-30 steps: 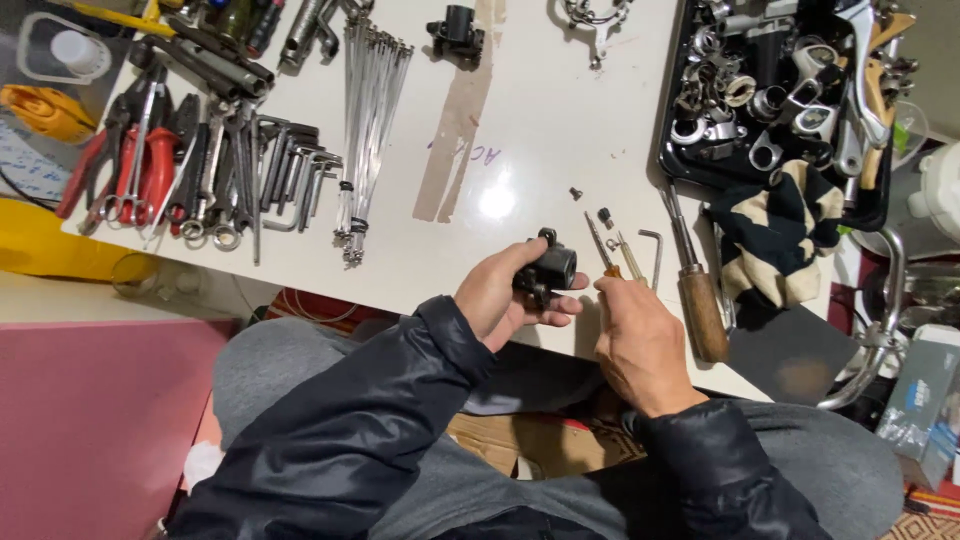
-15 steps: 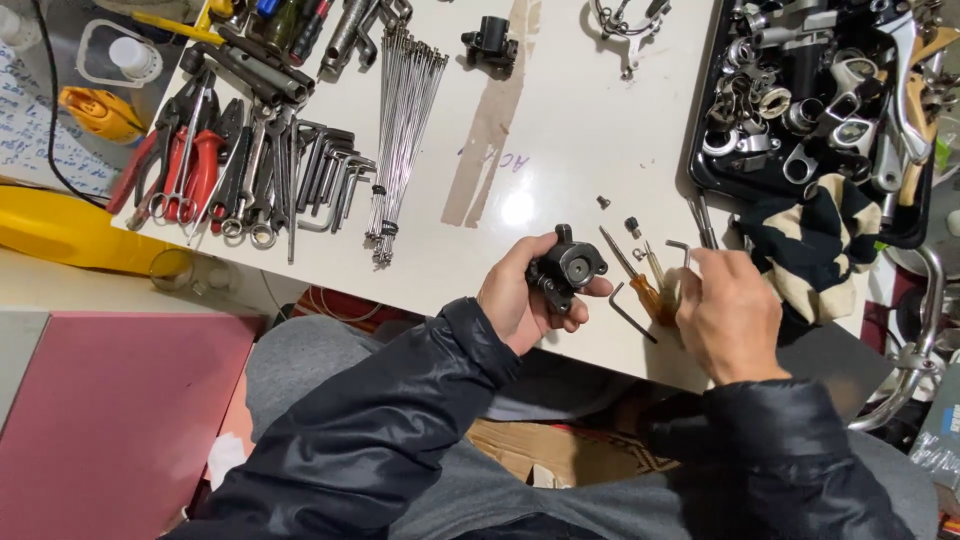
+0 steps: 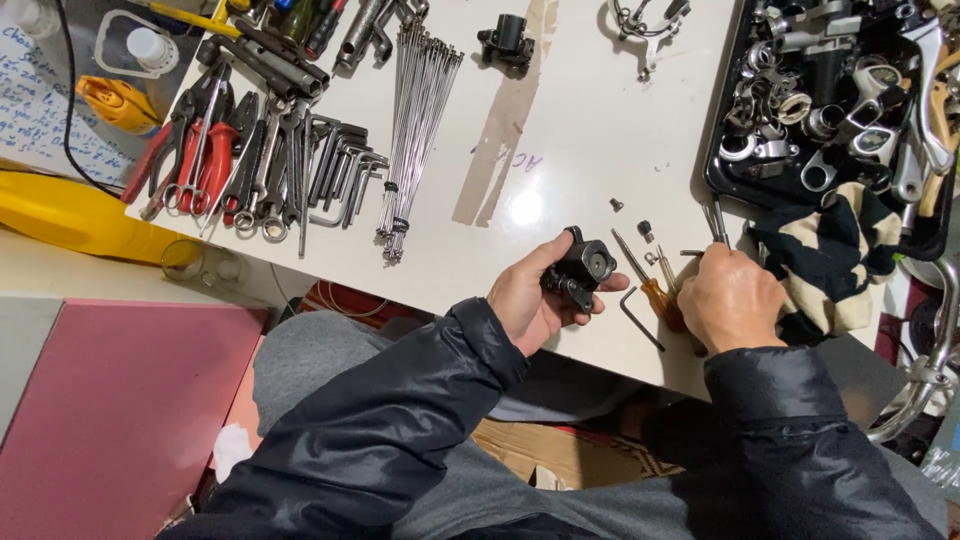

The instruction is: The person assembles a small black mechanical component using a screwdriver and an Allen key. They tighten screws, insert a small metal pin, and rotate the part to check alignment.

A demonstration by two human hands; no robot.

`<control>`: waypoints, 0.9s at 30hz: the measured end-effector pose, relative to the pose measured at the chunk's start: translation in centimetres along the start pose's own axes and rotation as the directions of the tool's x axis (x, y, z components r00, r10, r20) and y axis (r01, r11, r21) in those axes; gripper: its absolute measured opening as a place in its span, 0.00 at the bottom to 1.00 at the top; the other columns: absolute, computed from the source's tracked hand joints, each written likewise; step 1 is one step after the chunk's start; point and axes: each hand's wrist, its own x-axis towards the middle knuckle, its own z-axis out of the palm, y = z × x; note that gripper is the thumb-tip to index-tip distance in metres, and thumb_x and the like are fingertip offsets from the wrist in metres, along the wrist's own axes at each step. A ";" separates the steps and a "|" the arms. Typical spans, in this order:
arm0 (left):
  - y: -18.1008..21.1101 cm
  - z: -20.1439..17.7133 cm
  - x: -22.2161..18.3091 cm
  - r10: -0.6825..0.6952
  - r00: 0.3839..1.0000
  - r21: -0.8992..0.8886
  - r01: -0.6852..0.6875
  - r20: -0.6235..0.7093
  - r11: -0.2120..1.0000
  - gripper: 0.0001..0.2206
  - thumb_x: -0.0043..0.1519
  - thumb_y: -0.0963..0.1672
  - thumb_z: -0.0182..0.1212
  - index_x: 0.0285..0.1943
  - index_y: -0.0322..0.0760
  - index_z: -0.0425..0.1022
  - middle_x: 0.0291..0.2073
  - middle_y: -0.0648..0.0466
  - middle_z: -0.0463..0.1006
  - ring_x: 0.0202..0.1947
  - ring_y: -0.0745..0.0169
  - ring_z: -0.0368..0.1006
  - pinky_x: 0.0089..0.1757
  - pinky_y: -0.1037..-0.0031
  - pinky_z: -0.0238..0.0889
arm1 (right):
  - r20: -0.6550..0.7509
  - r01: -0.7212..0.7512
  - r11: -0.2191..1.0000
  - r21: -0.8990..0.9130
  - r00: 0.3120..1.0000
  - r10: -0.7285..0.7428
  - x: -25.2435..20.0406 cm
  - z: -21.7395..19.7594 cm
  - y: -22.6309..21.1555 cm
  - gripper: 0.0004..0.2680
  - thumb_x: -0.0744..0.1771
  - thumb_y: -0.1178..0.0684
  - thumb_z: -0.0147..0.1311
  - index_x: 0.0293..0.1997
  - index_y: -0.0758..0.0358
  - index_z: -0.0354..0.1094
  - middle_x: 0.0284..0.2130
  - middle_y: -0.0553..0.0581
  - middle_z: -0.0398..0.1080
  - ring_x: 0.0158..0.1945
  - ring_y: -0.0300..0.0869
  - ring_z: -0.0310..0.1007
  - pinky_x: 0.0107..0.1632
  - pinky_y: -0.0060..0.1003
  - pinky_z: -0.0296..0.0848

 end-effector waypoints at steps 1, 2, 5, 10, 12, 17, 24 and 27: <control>0.3 0.1 -0.1 0.001 1.000 -0.001 -0.001 -0.002 1.000 0.25 0.68 0.54 0.51 0.58 0.26 0.71 0.45 0.32 0.81 0.29 0.53 0.80 0.29 0.75 0.70 | 0.001 0.002 1.000 0.001 1.000 -0.002 0.5 -1.8 -0.7 0.03 0.63 0.55 0.52 0.31 0.61 0.69 0.22 0.56 0.68 0.25 0.57 0.76 0.32 0.50 0.74; 0.7 0.1 -0.2 -0.039 0.999 0.011 0.039 0.005 0.999 0.26 0.68 0.55 0.49 0.60 0.26 0.70 0.48 0.33 0.79 0.32 0.51 0.76 0.31 0.70 0.67 | 0.195 -0.091 0.995 0.035 0.977 0.083 1.1 -3.6 -1.5 0.05 0.63 0.55 0.51 0.36 0.65 0.69 0.31 0.64 0.72 0.33 0.63 0.76 0.38 0.55 0.73; 1.0 0.0 -0.1 -0.075 0.997 0.015 0.075 0.009 0.997 0.28 0.68 0.55 0.47 0.61 0.26 0.70 0.49 0.35 0.78 0.34 0.49 0.72 0.32 0.67 0.64 | 0.411 -0.217 0.975 0.056 0.895 0.175 1.9 -6.4 -2.6 0.10 0.63 0.55 0.48 0.42 0.71 0.69 0.40 0.72 0.76 0.43 0.70 0.76 0.44 0.60 0.72; 1.3 0.6 -0.3 -0.083 0.997 0.035 0.083 -0.001 0.996 0.28 0.68 0.55 0.46 0.62 0.27 0.71 0.49 0.36 0.79 0.34 0.49 0.72 0.33 0.67 0.63 | 0.450 -0.272 0.960 0.067 0.867 0.214 2.5 -7.9 -3.1 0.12 0.65 0.52 0.46 0.45 0.71 0.70 0.42 0.73 0.76 0.46 0.71 0.75 0.49 0.60 0.71; 1.5 1.0 -0.4 -0.045 0.998 0.060 0.047 -0.044 0.997 0.26 0.67 0.55 0.47 0.61 0.29 0.71 0.47 0.36 0.80 0.32 0.51 0.73 0.30 0.70 0.64 | 0.511 -0.288 0.957 0.034 0.828 0.231 2.9 -9.1 -3.6 0.13 0.64 0.53 0.47 0.46 0.71 0.70 0.43 0.74 0.76 0.48 0.69 0.75 0.51 0.59 0.71; 1.9 1.4 -0.6 0.023 0.998 0.082 -0.018 -0.055 0.996 0.24 0.66 0.53 0.49 0.64 0.36 0.66 0.46 0.34 0.79 0.31 0.51 0.74 0.29 0.71 0.64 | 0.462 -0.246 0.969 0.036 0.864 0.202 2.8 -7.9 -2.9 0.12 0.63 0.53 0.46 0.43 0.71 0.71 0.41 0.71 0.77 0.45 0.70 0.75 0.49 0.58 0.71; 1.7 1.6 -0.5 0.096 0.994 0.202 -0.083 -0.054 0.976 0.25 0.63 0.53 0.55 0.64 0.35 0.67 0.43 0.43 0.79 0.33 0.55 0.78 0.25 0.79 0.65 | 0.583 -0.256 0.967 0.016 0.788 0.199 3.6 -11.3 -4.2 0.13 0.66 0.50 0.47 0.48 0.69 0.70 0.47 0.70 0.75 0.49 0.64 0.76 0.49 0.58 0.71; 0.8 1.0 0.3 0.107 0.994 0.154 -0.101 -0.028 0.983 0.25 0.63 0.50 0.58 0.68 0.36 0.65 0.45 0.43 0.77 0.32 0.53 0.78 0.24 0.78 0.67 | 0.647 -0.352 0.931 0.095 0.733 0.211 3.8 -13.4 -3.8 0.17 0.66 0.45 0.43 0.51 0.69 0.68 0.46 0.79 0.75 0.49 0.72 0.74 0.49 0.58 0.71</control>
